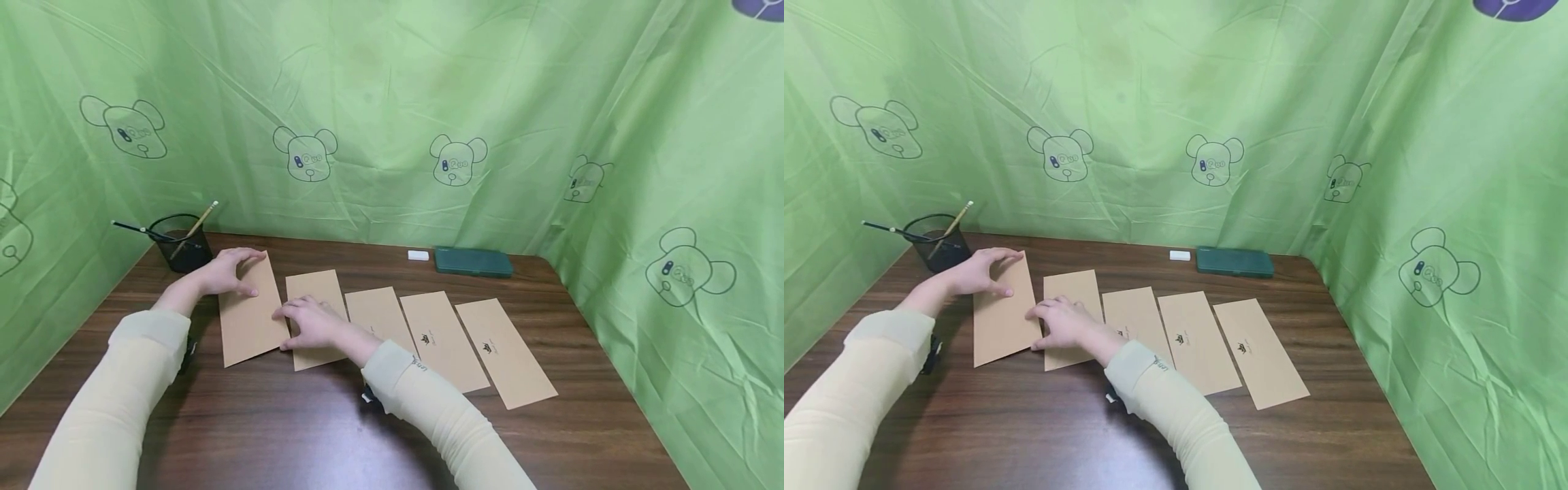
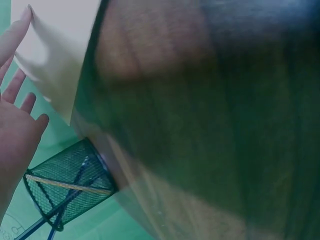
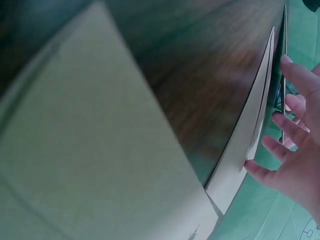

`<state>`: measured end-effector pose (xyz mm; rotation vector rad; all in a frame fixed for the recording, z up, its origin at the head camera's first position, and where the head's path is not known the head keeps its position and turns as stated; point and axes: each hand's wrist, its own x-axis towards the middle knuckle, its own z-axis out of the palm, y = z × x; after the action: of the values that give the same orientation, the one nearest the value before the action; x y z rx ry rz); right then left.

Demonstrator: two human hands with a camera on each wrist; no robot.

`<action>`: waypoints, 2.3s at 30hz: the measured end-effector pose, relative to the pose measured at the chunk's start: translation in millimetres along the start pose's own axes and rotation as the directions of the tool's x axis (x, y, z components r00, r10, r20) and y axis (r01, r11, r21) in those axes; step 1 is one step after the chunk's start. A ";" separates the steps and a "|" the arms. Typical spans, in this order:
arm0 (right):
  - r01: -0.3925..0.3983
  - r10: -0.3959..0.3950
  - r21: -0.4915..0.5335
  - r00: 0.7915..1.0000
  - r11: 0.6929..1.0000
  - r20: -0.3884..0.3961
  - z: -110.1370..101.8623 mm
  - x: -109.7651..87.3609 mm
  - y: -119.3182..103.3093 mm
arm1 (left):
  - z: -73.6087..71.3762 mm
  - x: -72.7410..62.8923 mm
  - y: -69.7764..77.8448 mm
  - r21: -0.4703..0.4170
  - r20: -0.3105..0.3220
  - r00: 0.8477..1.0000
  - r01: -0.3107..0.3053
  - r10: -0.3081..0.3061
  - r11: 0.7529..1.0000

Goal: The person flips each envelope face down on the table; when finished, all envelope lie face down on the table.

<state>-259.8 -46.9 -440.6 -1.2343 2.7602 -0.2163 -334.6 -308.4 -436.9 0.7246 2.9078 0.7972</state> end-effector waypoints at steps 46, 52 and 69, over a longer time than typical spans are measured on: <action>0.224 -0.222 -0.023 0.974 0.974 0.051 -21.1 -32.1 35.0 | 21.0 14.0 16.1 -0.027 0.041 0.998 0.045 -0.044 0.999; 0.184 -0.183 -0.013 0.981 0.983 0.062 -21.6 -54.0 49.2 | 32.0 18.3 31.8 -0.026 0.069 0.996 0.065 -0.063 0.998; 0.084 -0.076 -0.089 0.993 0.992 0.091 -17.0 -88.0 72.2 | 47.0 14.4 50.3 -0.028 0.091 0.996 0.016 -0.013 0.999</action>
<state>-256.9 67.8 -432.8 -1.3444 2.6765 -0.0391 -318.4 -241.6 -451.8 0.7170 2.8123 0.7811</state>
